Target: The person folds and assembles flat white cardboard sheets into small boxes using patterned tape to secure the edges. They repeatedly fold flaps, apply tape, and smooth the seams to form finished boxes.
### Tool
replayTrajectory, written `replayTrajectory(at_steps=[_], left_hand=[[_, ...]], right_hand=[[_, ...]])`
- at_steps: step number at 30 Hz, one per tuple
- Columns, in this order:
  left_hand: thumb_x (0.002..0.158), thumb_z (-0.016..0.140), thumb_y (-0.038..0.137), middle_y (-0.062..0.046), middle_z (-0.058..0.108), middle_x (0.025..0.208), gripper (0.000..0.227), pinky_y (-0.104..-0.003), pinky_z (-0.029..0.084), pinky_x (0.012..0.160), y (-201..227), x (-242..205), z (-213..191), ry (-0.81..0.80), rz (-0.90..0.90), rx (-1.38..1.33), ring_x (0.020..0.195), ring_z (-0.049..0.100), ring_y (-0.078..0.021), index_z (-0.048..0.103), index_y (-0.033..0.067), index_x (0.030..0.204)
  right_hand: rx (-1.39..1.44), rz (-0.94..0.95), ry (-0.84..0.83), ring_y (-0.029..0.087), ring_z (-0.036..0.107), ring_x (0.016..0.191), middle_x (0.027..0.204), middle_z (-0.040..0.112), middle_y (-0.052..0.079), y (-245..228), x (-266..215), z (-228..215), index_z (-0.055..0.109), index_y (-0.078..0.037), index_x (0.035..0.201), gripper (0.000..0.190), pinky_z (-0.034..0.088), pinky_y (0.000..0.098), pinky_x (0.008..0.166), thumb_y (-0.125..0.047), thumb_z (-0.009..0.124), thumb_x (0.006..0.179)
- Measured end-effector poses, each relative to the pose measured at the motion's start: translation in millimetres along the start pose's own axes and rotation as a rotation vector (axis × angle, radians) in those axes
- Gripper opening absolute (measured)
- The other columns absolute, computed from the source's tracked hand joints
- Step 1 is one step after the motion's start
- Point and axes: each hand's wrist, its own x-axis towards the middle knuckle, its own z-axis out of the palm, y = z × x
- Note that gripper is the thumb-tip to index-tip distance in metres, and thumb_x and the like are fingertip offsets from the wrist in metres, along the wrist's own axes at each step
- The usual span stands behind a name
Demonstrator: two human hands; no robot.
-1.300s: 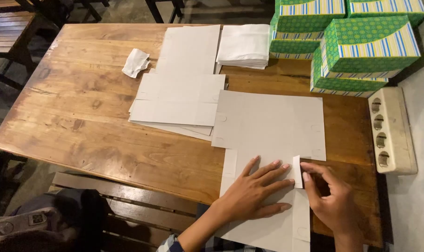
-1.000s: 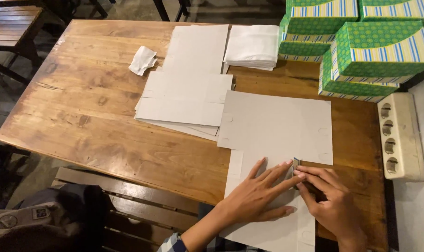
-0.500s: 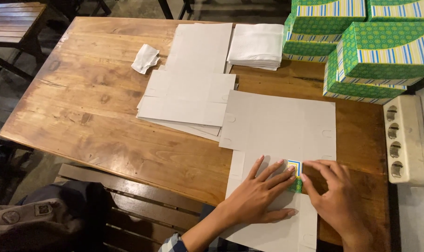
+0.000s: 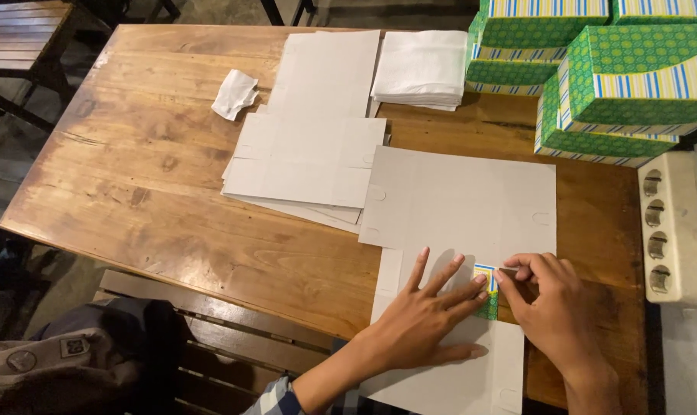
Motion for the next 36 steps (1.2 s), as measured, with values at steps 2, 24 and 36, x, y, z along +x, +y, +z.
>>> replayTrajectory(at_steps=[2,24,36], left_hand=[[0.096,0.050,0.058,-0.004,0.047,0.162,0.073,-0.073,0.011,0.126,1,0,-1,0.005,-0.001,-0.007,0.158,0.029,-0.0413,0.057,0.0090,0.148],[0.095,0.060,0.048,-0.007,0.043,0.164,0.070,-0.073,0.008,0.126,-3,-4,-5,-0.023,-0.001,-0.153,0.160,0.024,-0.0398,0.047,0.0100,0.153],[0.075,0.085,0.062,-0.017,0.031,0.164,0.104,-0.059,0.013,0.124,-41,-64,-21,0.281,-0.557,-0.144,0.154,0.025,-0.0357,0.043,0.0056,0.151]], right_hand=[[-0.016,-0.007,-0.013,0.021,0.057,0.083,0.085,0.064,-0.003,3,-2,-1,0.074,-0.018,0.103,0.018,0.048,0.0357,0.083,-0.028,0.076,0.089],[0.094,-0.106,-0.140,0.015,0.062,0.102,0.107,0.070,-0.006,9,-14,-14,0.070,-0.027,0.132,0.057,0.043,0.0314,0.101,-0.031,0.083,0.076],[-0.008,0.127,-0.162,0.013,0.060,0.072,0.072,0.060,-0.007,-18,6,-16,0.082,-0.036,0.117,0.033,0.048,0.0303,0.069,-0.028,0.071,0.087]])
